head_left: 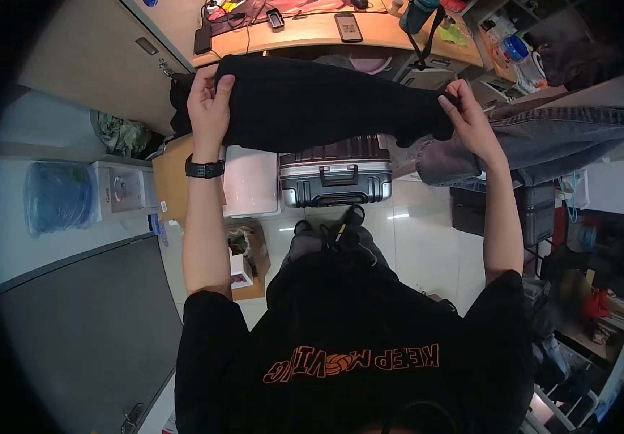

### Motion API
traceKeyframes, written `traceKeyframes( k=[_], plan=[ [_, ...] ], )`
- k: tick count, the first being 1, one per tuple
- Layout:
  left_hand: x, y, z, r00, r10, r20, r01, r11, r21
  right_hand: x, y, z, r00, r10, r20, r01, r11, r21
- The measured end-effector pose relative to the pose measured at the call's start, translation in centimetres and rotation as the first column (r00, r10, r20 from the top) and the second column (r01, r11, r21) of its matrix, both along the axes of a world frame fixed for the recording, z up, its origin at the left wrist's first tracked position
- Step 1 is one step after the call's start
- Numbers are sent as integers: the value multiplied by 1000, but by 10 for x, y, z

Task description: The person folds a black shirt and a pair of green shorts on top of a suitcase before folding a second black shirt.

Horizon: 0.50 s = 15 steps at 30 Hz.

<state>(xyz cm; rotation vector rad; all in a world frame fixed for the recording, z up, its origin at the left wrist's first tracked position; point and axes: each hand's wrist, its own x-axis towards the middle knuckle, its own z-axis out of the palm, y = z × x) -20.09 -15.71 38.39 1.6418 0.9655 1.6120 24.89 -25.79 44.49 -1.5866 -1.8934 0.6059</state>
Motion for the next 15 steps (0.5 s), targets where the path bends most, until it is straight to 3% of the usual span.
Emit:
traceKeyframes(
  k=[2,5,7,9,11,12,15],
  plan=[
    [-5,5,-11,997,42,-62,-45,998,-46,-2,-6,-6,1000,3,25,-3,1000,13],
    [4,0,-2,994,62,-94,-57,997,48,-6,-14,-20,995,-61,-82,57,997,-49],
    [10,-6,17,994,-106,-27,106,994,23,-4,-17,-33,982,-82,-168,74,996,-53],
    [10,-7,22,986,-166,-1,166,984,-66,4,-19,-49,962,-100,-253,85,994,-67],
    [0,-4,21,898,-314,-310,274,948,-164,12,-23,-65,934,-122,-335,99,991,-85],
    [-3,-4,24,865,-474,-165,354,810,-468,13,-25,-69,932,-85,-351,69,996,-57],
    [-1,4,33,853,-464,-241,284,798,-532,9,-29,-80,950,-48,-308,44,999,-21]
  ],
)
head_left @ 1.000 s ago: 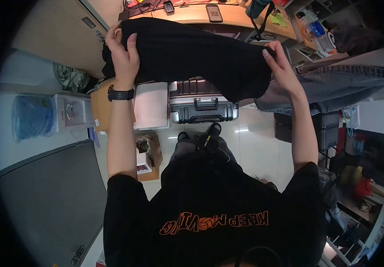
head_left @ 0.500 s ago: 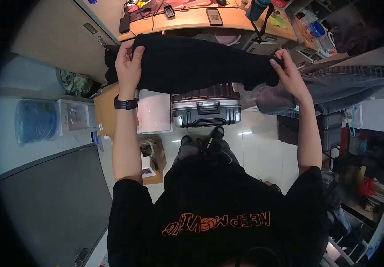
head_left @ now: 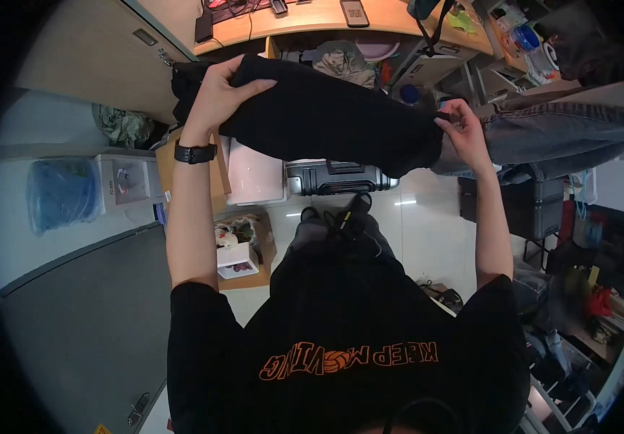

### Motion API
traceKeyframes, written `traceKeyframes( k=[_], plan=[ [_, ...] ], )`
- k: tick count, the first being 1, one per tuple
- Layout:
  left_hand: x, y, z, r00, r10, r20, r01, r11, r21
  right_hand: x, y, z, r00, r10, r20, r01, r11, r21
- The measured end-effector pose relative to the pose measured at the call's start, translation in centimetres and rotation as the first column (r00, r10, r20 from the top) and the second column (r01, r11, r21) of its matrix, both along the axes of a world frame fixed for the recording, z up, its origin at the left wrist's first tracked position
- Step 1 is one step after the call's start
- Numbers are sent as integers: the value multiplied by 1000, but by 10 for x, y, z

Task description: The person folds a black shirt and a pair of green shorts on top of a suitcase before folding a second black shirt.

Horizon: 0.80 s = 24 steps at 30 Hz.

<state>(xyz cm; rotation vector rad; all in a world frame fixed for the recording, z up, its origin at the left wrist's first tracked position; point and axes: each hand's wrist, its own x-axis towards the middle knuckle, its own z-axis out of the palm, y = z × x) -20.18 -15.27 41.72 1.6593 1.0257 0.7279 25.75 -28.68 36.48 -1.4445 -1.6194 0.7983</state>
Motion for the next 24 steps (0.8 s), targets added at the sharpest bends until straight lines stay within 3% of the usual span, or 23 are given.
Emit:
traceKeyframes(
  k=[1,2,4,5,6,7,8,11,15,17,20,24],
  plan=[
    [6,2,9,995,-17,-99,37,979,202,-9,-2,1,998,-3,65,3,1000,8],
    [14,2,18,995,-15,-100,35,979,199,-19,-4,4,993,-44,106,55,993,-105],
    [32,1,37,977,49,-208,98,762,640,-7,3,-33,893,40,449,-90,992,90],
    [40,3,47,976,53,-212,97,764,638,-10,9,-48,894,-26,447,-74,976,205],
    [47,7,56,958,55,-283,167,691,703,-11,14,-61,896,-22,443,-77,976,205],
    [50,10,61,934,66,-352,241,610,755,-13,22,-71,950,-32,310,3,996,92],
    [49,12,61,932,71,-357,242,610,755,-13,30,-78,983,-58,174,64,997,-33],
    [48,16,59,951,83,-298,178,643,745,-19,53,-80,984,-166,59,170,983,-66],
    [49,19,49,974,95,-206,86,690,719,2,94,-91,960,-143,-241,126,989,-82],
    [49,19,39,982,99,-159,40,717,695,4,102,-69,949,-164,-270,137,983,-118],
    [51,18,22,990,109,-86,-27,759,650,28,114,-67,955,-98,-280,95,995,-25],
    [57,21,3,992,125,20,-113,803,585,35,90,-45,950,-196,-244,200,980,-10]
  ],
)
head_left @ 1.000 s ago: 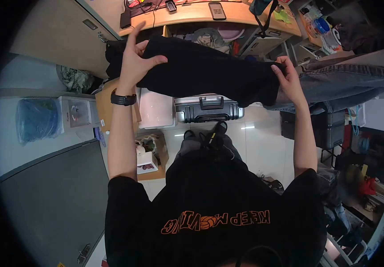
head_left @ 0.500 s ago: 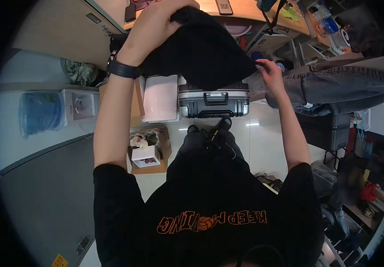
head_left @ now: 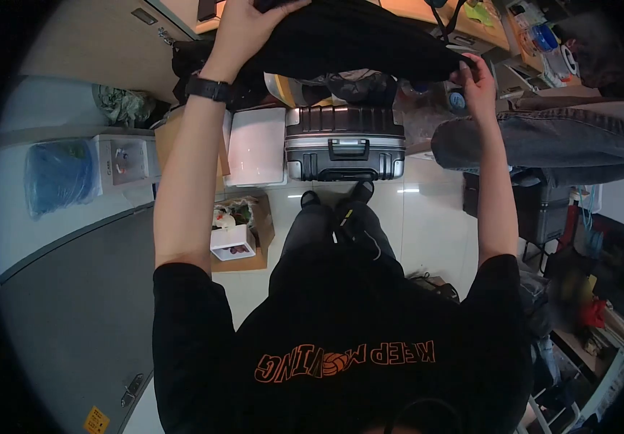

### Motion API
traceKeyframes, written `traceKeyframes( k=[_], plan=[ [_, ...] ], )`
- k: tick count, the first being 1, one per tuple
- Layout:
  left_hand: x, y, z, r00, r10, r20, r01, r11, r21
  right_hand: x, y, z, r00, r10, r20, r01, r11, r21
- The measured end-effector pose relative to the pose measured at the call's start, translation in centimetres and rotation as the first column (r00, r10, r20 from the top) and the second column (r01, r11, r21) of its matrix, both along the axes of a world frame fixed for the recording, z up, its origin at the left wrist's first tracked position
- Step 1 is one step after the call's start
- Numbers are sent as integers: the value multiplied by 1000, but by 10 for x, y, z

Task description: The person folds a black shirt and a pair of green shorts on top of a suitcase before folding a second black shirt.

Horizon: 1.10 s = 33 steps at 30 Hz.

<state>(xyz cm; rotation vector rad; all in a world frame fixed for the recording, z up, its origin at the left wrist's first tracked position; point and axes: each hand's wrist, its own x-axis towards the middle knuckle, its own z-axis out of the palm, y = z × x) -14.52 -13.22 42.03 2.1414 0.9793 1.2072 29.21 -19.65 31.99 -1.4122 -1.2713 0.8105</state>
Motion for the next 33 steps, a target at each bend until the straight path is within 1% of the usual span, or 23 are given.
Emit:
traceKeyframes(
  k=[2,4,5,7,9,11,12,13,15,16,17,19,20,22,24,26,27,28,29,30,31,32,33],
  plan=[
    [4,2,-8,998,10,58,-8,999,-34,1,-23,5,1000,-27,11,27,999,-32],
    [7,-37,-6,994,0,110,9,997,-77,-3,-50,10,1000,-16,20,15,999,44],
    [8,-55,-11,995,46,85,-45,999,-24,-6,-65,11,1000,-20,22,19,999,40],
    [0,-96,-21,996,74,48,-68,991,-116,-18,-98,14,999,-9,-53,9,1000,-2],
    [-4,-135,-42,984,137,118,-125,986,-107,-41,-128,22,984,-109,-138,102,993,-57],
    [-15,-167,-52,980,150,129,-113,960,-257,-53,-155,17,971,-129,-201,105,987,-125],
    [-19,-178,-62,976,175,129,-139,958,-249,-59,-165,14,974,-135,-181,108,983,-150],
    [-24,-188,-70,973,211,98,-164,920,-356,-63,-174,8,977,-139,-160,111,979,-174],
    [-29,-198,-98,945,321,59,-255,839,-481,-64,-178,-16,989,-130,-63,114,969,-218],
    [-29,-197,-114,931,362,42,-297,820,-489,-68,-173,-26,992,-125,-2,120,960,-253],
    [-31,-190,-136,933,357,38,-294,822,-488,-76,-164,-38,983,-185,20,181,924,-337],
    [-35,-175,-186,863,505,-18,-376,619,-690,-82,-131,-78,947,-95,305,181,947,-265],
    [-36,-159,-213,865,502,13,-359,635,-684,-91,-112,-96,950,-136,282,216,937,-274],
    [-37,-119,-276,856,516,31,-337,602,-724,-99,-69,-159,843,-151,516,241,964,-112],
    [-43,-86,-354,858,508,-71,-425,625,-655,-108,-33,-233,887,-83,454,193,960,-201],
    [-46,-68,-416,840,517,-163,-493,604,-626,-130,-11,-281,798,-132,588,249,961,-121],
    [-46,-64,-429,846,507,-164,-486,609,-627,-146,-9,-296,764,-165,624,273,958,-82],
    [-43,-61,-439,834,522,-179,-516,622,-589,-171,-10,-297,695,-156,702,251,967,-33],
    [-39,-63,-446,820,538,-194,-544,630,-554,-197,-19,-295,651,-89,754,168,985,-29],
    [-35,-66,-444,787,547,-284,-608,612,-505,-226,-31,-294,666,19,746,86,991,-102],
    [-34,-67,-438,780,532,-331,-622,600,-503,-249,-45,-298,696,136,705,-37,987,-154],
    [-37,-68,-436,769,514,-379,-638,587,-498,-267,-58,-309,702,208,682,-84,974,-211],
    [-44,-67,-440,773,521,-362,-634,617,-466,-271,-57,-312,699,202,686,-66,973,-220]
  ],
)
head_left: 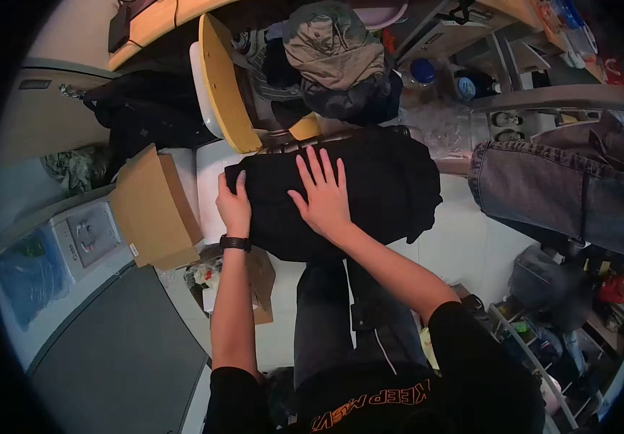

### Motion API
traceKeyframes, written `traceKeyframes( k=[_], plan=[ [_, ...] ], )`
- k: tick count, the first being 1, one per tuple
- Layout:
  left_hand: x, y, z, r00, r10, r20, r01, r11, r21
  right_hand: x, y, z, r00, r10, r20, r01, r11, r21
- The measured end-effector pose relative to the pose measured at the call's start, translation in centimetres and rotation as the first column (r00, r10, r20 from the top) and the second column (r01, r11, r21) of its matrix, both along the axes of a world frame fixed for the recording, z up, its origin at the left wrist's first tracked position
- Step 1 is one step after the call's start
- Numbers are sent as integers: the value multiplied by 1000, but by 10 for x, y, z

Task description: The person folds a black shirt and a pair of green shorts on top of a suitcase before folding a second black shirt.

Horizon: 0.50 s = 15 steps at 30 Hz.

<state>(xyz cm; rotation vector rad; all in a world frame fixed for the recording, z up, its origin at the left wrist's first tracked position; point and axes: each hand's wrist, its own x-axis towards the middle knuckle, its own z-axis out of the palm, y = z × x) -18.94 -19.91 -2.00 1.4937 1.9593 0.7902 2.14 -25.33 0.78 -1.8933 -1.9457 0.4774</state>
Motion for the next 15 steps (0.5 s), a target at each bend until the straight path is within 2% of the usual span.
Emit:
traceKeyframes(
  k=[1,2,4,5,7,9,10,11,13,14,15],
  plan=[
    [-6,2,3,999,-9,-46,10,999,33,0,2,0,1000,-19,8,19,1000,-7],
    [-15,6,3,998,-21,65,20,1000,4,5,5,0,1000,-14,9,15,1000,-12],
    [-16,7,25,999,-34,-12,34,998,58,21,7,0,999,-10,41,10,1000,-11],
    [-15,8,41,999,-24,-31,25,999,33,34,6,1,998,14,59,-13,1000,-10],
    [-29,3,33,999,-14,-35,15,999,41,63,0,9,985,66,159,-64,998,-20],
    [-47,1,21,1000,3,-9,-3,999,39,87,-4,12,978,98,184,-88,994,-58],
    [-51,1,21,1000,0,-15,1,999,42,103,-5,9,990,71,125,-63,996,-60],
    [-55,0,21,1000,22,2,-22,999,23,119,-6,4,1000,26,13,-27,1000,8],
    [-57,1,27,999,43,14,-43,999,9,147,-1,8,988,129,89,-126,991,-44],
    [-55,1,32,1000,17,-2,-17,999,30,154,2,6,975,151,162,-145,988,-48],
    [-53,3,39,1000,-8,-18,9,999,51,155,6,4,975,152,159,-146,988,-46]
  ],
)
